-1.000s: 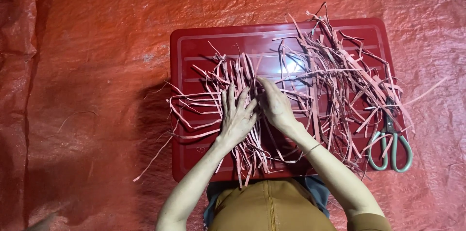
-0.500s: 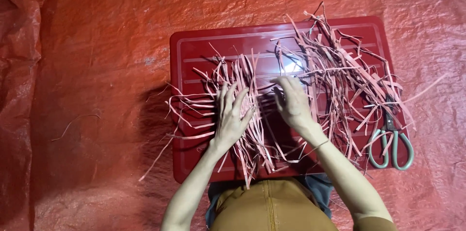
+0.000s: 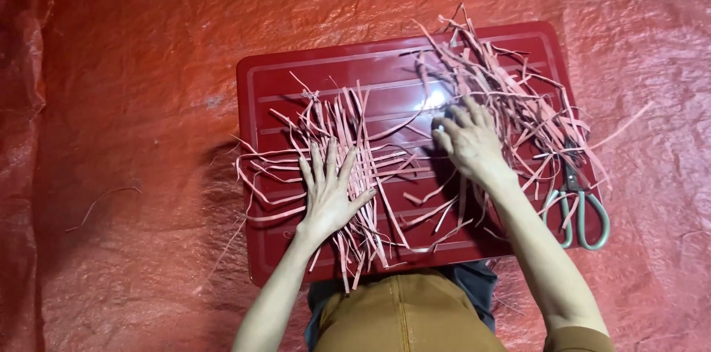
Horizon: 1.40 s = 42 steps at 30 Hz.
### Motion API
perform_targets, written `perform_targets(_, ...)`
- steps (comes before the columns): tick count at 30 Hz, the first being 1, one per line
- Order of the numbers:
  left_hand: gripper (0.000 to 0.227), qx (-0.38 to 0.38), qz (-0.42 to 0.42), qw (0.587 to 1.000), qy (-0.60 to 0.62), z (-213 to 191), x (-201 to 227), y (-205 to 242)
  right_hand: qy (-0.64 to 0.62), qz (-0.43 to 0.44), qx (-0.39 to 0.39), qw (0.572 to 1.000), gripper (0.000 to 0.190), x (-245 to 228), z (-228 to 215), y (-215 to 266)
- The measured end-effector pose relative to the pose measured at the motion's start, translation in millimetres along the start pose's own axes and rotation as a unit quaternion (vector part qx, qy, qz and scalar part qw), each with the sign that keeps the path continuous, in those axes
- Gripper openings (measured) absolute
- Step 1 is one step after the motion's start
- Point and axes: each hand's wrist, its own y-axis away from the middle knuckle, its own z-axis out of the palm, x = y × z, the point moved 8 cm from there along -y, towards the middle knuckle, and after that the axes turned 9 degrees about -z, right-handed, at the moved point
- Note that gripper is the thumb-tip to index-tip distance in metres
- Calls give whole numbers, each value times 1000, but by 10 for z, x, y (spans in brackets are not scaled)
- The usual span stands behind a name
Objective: The person is weaving thin pink plastic strips together on a red tray to create a woven pattern.
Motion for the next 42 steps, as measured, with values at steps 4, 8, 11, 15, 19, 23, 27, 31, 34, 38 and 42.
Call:
perform_targets(4, 77, -1, 4, 1000, 5, -17, -4, 0, 26, -11, 58, 998, 26, 163, 159, -1)
perform_targets(8, 71, 16, 7, 996, 87, -334, 14, 28, 13, -32, 122, 992, 28, 45, -57, -46)
perform_targets(11, 61, 95, -4, 987, 127, -539, -204, 104, 13, -47, 189, 981, 27, -233, -373, -32)
perform_targets(15, 56, 173, 6, 978, 114, -539, -370, 173, 27, -69, 248, 966, 21, -764, -634, -52)
perform_targets(19, 58, 153, -2, 987, 43, -252, -364, 173, 59, -51, 194, 978, 22, -750, -400, -144)
perform_targets(23, 65, 170, -13, 985, 28, -209, -376, 144, -22, -86, 158, 984, 23, -787, -178, -210)
perform_targets(27, 71, 175, -43, 982, 49, -352, -349, 113, -107, -144, 123, 976, 29, -1155, -26, -317)
perform_targets(31, 73, 121, -59, 991, 19, -251, -370, 90, -59, -108, 39, 992, 51, -1314, 210, -294)
perform_targets(34, 72, 106, -61, 992, -13, -169, -404, 54, -92, -51, -23, 994, 52, -1337, 324, -253)
perform_targets(38, 72, 92, -69, 993, -11, -146, -427, 46, -96, -56, -15, 994, 50, -1380, 416, -246)
perform_targets(42, 72, 91, -57, 994, -10, -109, -427, 29, -69, -70, 6, 995, 48, -1332, 614, -195)
